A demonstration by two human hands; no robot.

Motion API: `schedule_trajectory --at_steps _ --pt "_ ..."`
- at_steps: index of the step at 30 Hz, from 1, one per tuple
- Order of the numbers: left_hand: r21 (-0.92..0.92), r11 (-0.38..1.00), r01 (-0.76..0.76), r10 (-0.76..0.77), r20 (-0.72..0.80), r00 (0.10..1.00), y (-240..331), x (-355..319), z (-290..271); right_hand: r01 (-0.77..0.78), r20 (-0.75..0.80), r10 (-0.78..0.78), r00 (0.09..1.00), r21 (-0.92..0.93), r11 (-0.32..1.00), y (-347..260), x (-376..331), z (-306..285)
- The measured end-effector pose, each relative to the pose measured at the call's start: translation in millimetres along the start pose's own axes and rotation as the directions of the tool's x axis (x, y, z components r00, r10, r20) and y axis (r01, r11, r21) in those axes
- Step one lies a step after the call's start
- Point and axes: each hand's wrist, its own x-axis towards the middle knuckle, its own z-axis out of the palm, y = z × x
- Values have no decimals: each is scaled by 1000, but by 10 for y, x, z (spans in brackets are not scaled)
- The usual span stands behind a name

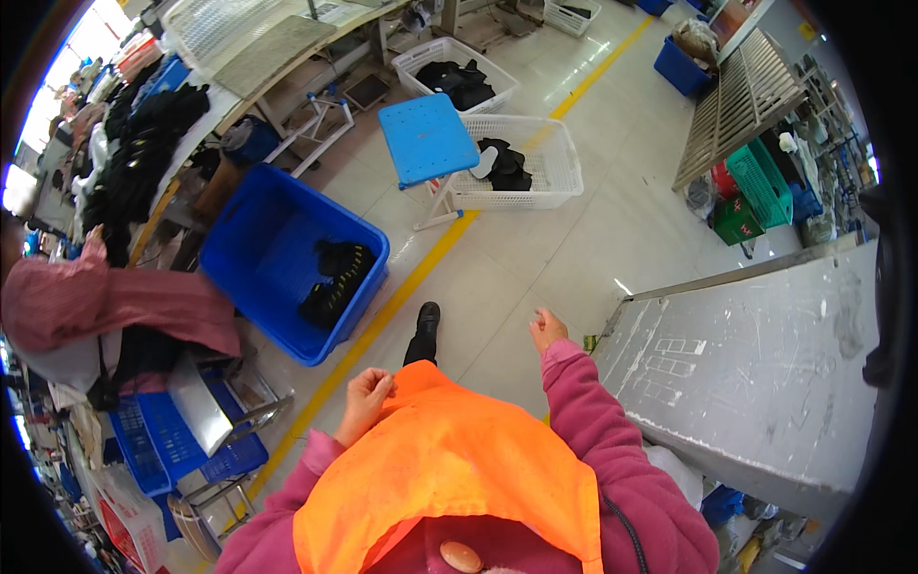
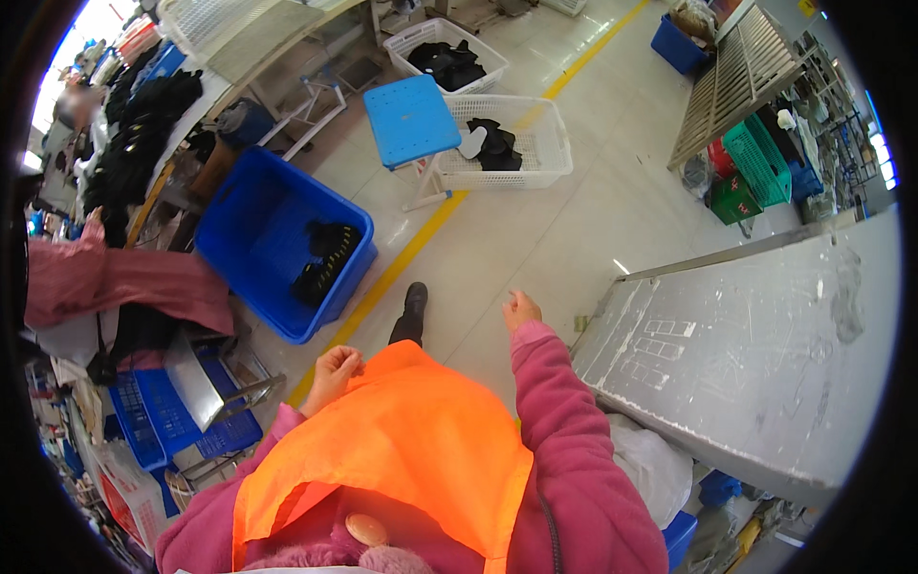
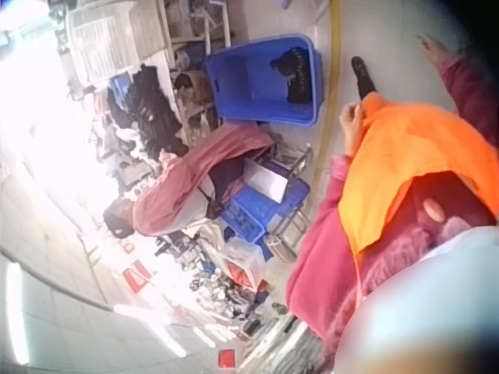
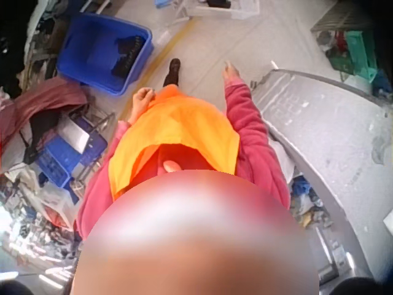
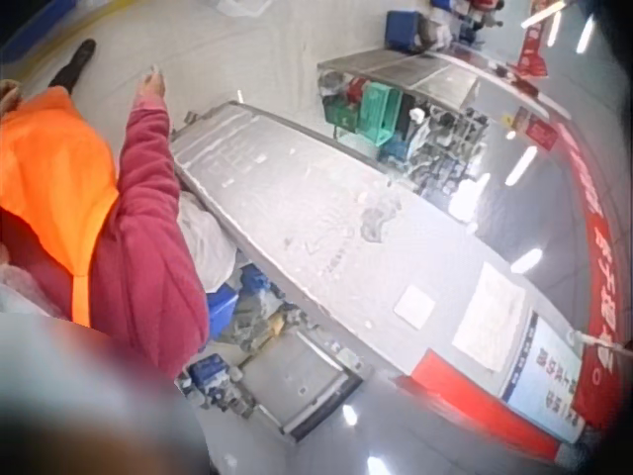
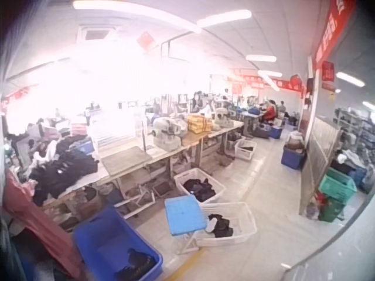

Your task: The person assembles black gloves by inserting white insoles into the glove shells, aligning edges, and smoothing the seams. They handle multiple glove components one at a time, turning them over and checking fit before placing finished gloves into a nearby basket.

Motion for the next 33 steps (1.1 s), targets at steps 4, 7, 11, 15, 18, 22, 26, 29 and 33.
schedule_trajectory --at_steps 4,7,11,15,18,22,26,29,33 --pt "172 982 -72 54 106 993 466 1236 234 -6 12 7 1000 -103 995 -213 730 -119" --pt "332 935 -125 54 214 975 889 2122 562 -30 89 45 995 -159 987 -165 1153 -402" --pt "532 805 -264 94 326 941 1505 3267 1164 -94 66 109 992 -194 976 41 1851 -659" --pt "567 737 -369 116 431 895 1865 4463 1803 46 37 -40 999 -186 981 277 2934 -867" --pt "642 652 -403 124 434 892 1890 5426 2249 175 68 -164 984 -229 957 287 4140 -1060" --pt "748 336 -573 160 554 817 1799 6903 2725 184 185 -156 970 -146 972 193 5412 -1237" --pt "780 135 -610 -54 621 782 1490 8216 3000 282 283 -232 931 -153 947 377 6304 -1030" --pt "791 17 -611 -146 607 782 1027 9151 3178 287 299 -216 929 -218 933 742 6848 -671" --pt "814 -15 -581 -112 576 810 161 9910 3225 211 221 -162 962 -217 953 1178 7280 10"
